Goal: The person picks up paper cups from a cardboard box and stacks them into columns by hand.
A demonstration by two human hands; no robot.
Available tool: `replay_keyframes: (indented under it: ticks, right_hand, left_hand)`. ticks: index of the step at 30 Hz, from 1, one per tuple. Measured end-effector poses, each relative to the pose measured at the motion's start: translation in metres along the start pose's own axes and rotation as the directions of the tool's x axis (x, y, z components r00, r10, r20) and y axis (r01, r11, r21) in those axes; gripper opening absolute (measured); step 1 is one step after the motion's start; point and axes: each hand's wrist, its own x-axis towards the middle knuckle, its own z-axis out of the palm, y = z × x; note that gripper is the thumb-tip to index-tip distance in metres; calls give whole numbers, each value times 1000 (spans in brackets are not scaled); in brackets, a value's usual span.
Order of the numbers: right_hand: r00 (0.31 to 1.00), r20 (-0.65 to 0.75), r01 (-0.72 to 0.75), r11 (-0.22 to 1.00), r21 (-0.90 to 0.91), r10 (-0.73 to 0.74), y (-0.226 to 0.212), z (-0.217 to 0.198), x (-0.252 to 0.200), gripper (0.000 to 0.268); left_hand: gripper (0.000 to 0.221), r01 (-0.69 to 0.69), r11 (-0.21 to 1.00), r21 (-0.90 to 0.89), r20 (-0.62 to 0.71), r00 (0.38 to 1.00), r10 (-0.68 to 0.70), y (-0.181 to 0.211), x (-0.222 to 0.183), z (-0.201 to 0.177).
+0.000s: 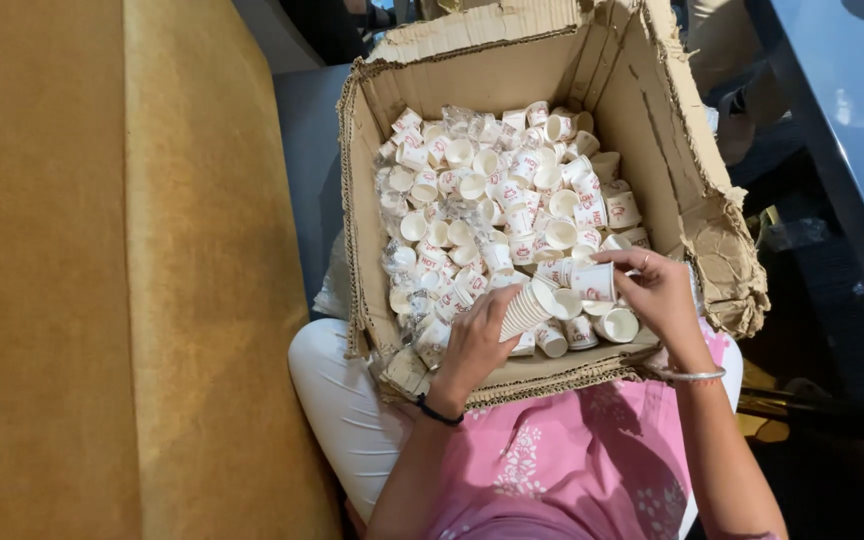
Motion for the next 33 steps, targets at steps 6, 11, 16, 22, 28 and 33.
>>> replay_keyframes:
  ticks: [6, 11, 16, 22, 28, 33]
  right_hand:
    - [983, 93, -170, 979, 116, 160, -9, 16, -24, 26]
    - [983, 171, -95, 981, 167, 66, -9, 24, -41, 39]
    - [800, 584, -528, 305, 793, -136, -53, 25, -49, 64]
    - [895, 439, -435, 66, 898, -77, 2, 40, -82, 71]
    - [975, 63, -61, -14, 998, 215, -30, 46, -70, 71]
    - [990, 60, -61, 7, 998, 127, -23, 44, -79, 67]
  left_hand:
    - [78, -114, 993, -27, 87, 989, 116, 5, -1, 6]
    - [67, -290, 956, -41, 78, 953, 293, 16, 8, -4]
    - [69, -525, 849, -68, -51, 851, 522, 19, 19, 7]
    - [75, -627, 776, 69, -267, 738, 620, 25, 37, 9]
    - [53, 352, 922, 161, -165, 931, -326, -83, 125, 6]
    - [55, 491, 779, 391, -257, 871, -420, -170, 132, 39]
